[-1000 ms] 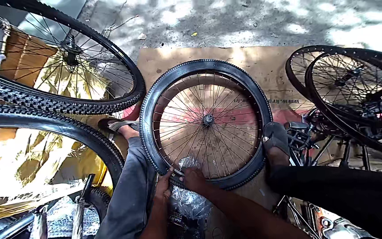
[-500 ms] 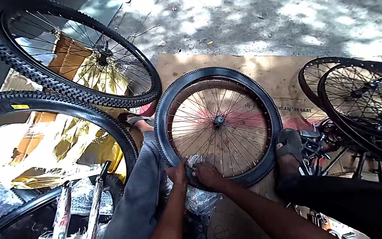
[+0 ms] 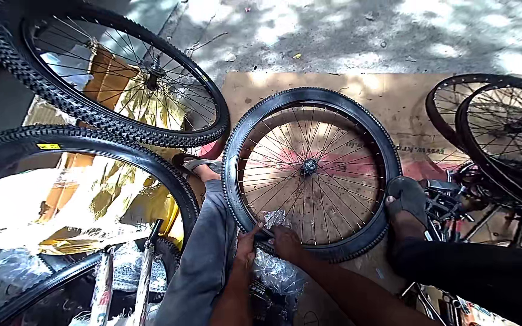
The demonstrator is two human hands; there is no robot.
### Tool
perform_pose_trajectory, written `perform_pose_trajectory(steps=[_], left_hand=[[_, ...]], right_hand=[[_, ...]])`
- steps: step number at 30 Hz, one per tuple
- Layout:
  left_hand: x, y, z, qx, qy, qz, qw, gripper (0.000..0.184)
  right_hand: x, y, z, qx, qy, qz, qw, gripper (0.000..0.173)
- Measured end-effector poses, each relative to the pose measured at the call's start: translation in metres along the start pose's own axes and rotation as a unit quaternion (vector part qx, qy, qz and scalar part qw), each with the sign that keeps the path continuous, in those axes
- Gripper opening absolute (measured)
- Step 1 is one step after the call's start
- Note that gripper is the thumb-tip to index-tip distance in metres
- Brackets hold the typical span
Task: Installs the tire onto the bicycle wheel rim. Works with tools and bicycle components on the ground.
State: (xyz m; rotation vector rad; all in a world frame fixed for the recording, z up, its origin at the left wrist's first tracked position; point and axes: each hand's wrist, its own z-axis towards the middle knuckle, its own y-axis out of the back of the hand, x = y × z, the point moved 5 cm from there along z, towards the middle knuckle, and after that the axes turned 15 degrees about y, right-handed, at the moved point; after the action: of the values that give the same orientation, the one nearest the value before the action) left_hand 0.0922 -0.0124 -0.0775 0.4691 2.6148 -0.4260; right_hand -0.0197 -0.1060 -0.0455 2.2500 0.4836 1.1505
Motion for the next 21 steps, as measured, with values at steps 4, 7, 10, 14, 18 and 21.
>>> perform_pose_trajectory(steps=[4,7,10,14,18,21], left_hand=[[0.008,-0.01,-0.019,-0.047,-0.019,0.004,0.999,0.055],[0.032,-0.022,-0.036,-0.098,0.008,0.029,0.995,0.068],[0.03,-0.028,-0.051,-0.217,-0.039,0.018,0.975,0.097],[-0.012,-0.028,-0.033,-0.267,-0.096,0.1,0.954,0.114],[-0.021,-0.021,-0.011,-0.179,-0.085,0.083,0.977,0.091],[-0.011,-0.004,0.004,-0.017,-0.023,0.027,0.999,0.072]], right_hand=[[0.002,0.017,-0.013,0.079,0.037,-0.049,0.995,0.046],[0.017,0.045,-0.039,0.098,0.048,-0.146,0.983,0.037],[0.018,0.053,-0.043,0.0,0.102,-0.115,0.988,0.033],[-0.004,0.021,-0.021,0.056,0.095,0.04,0.993,0.051],[-0.013,0.013,-0.002,0.042,0.059,0.075,0.995,0.047],[-0.005,0.007,0.0,0.04,0.006,0.027,0.999,0.042]])
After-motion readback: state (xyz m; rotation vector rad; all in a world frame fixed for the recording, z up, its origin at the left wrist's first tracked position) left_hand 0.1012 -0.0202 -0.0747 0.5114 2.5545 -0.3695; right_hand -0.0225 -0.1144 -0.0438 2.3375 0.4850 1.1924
